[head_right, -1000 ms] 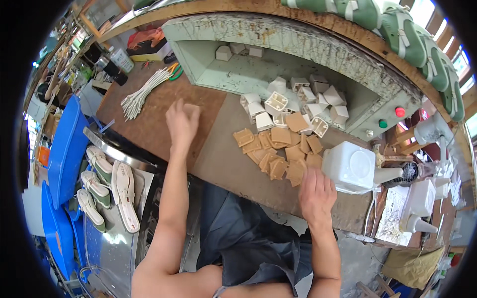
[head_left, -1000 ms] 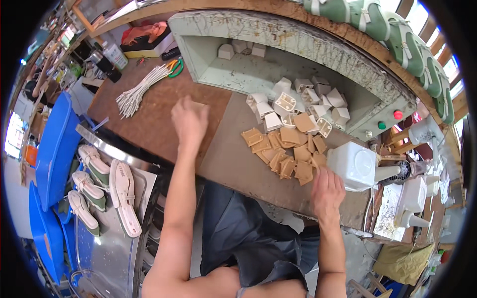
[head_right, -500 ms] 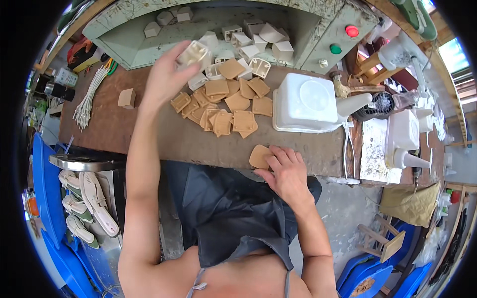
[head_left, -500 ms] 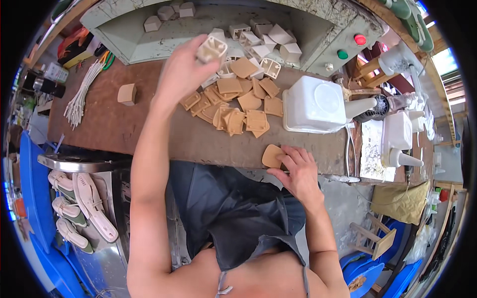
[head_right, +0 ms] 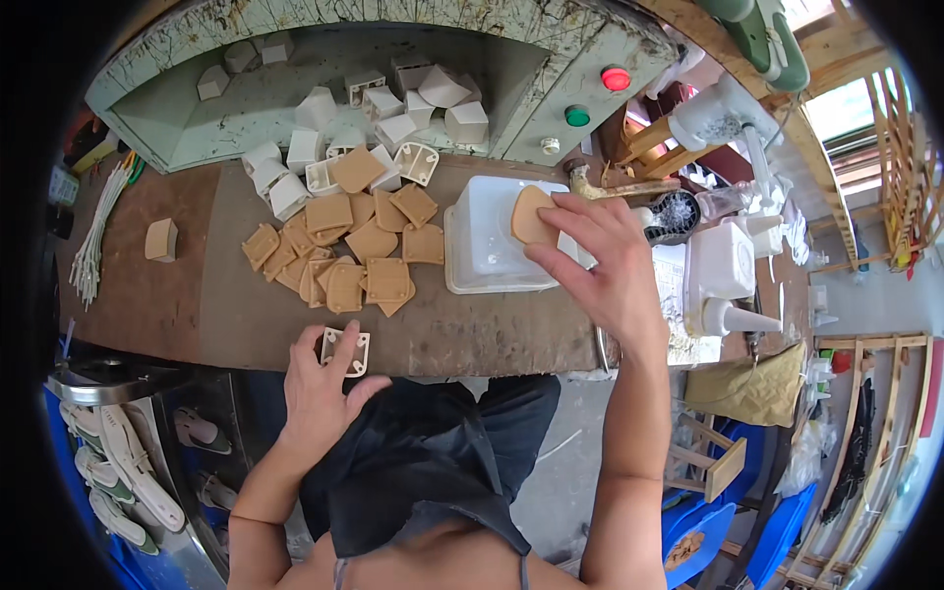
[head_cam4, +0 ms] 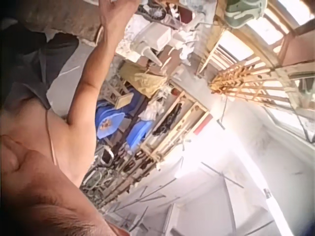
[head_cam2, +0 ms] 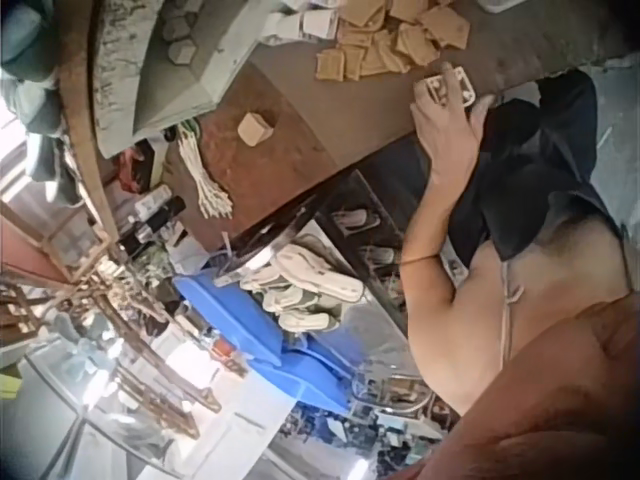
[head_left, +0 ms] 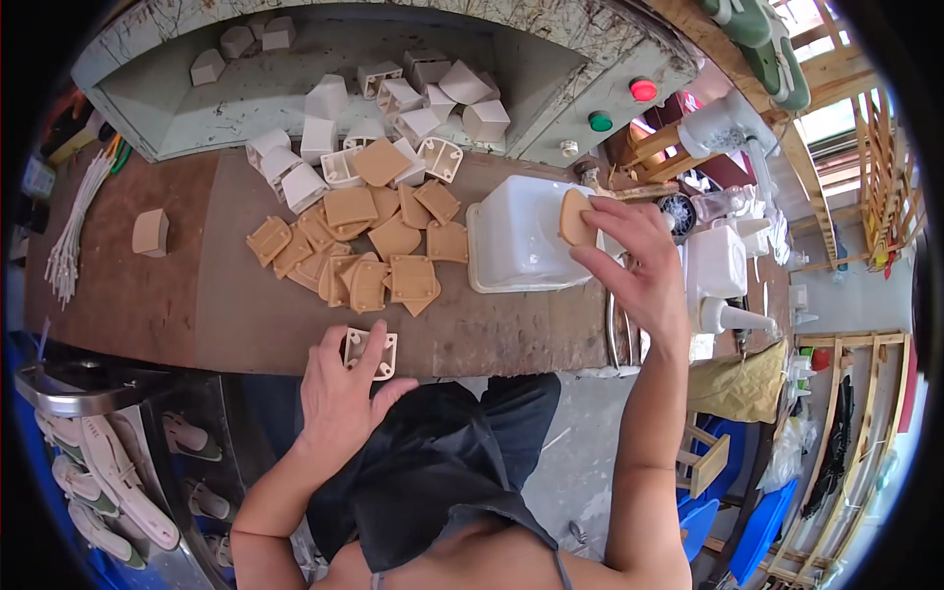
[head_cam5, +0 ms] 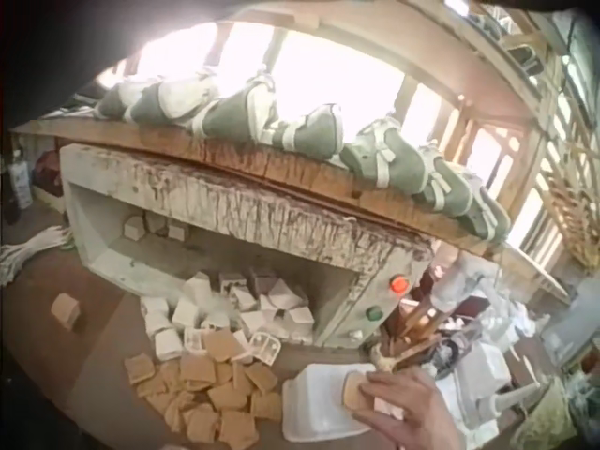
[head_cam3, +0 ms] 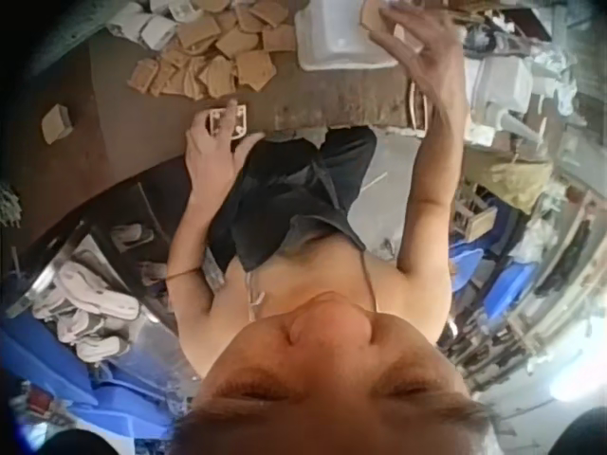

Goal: The person carries trays of heel blocks and heel tips to a workbench, places the heel blocks into a heating chamber, and pours liquid into a dispenser. The person then applies adhesive to the heel tips and attaches them to the heel blocks by hand and with pliers.

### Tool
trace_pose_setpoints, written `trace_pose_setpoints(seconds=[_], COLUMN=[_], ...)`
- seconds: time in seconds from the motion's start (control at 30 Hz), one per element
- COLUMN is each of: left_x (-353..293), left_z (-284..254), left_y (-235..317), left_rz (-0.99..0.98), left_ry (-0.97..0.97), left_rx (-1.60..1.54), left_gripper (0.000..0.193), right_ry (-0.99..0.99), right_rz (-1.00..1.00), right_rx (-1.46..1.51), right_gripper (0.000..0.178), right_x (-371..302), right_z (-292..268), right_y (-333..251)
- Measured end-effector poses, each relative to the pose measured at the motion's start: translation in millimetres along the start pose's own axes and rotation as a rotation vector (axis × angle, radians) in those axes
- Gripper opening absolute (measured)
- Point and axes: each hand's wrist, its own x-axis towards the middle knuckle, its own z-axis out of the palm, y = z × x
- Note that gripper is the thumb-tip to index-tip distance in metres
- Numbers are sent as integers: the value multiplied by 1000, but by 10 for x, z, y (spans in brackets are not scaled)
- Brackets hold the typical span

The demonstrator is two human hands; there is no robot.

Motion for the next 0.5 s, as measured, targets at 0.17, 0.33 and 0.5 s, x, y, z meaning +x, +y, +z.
trace_pose_setpoints(seconds=[0.17,0.33,0.5], left_x=[22,319,418], left_z=[172,343,401], left_y=[-16,45,33], left_rz=[67,228,172], left_ry=[54,37,-74], left_rx=[-244,-481,-620], left_gripper=[69,73,69], right_ry=[-215,-190,-192], right_rz=[-78,-78,-86], right_rx=[-149,-133,-145], right_gripper=[36,35,35], right_x=[174,183,154], right_z=[-3,70,57], right_y=[104,123,97])
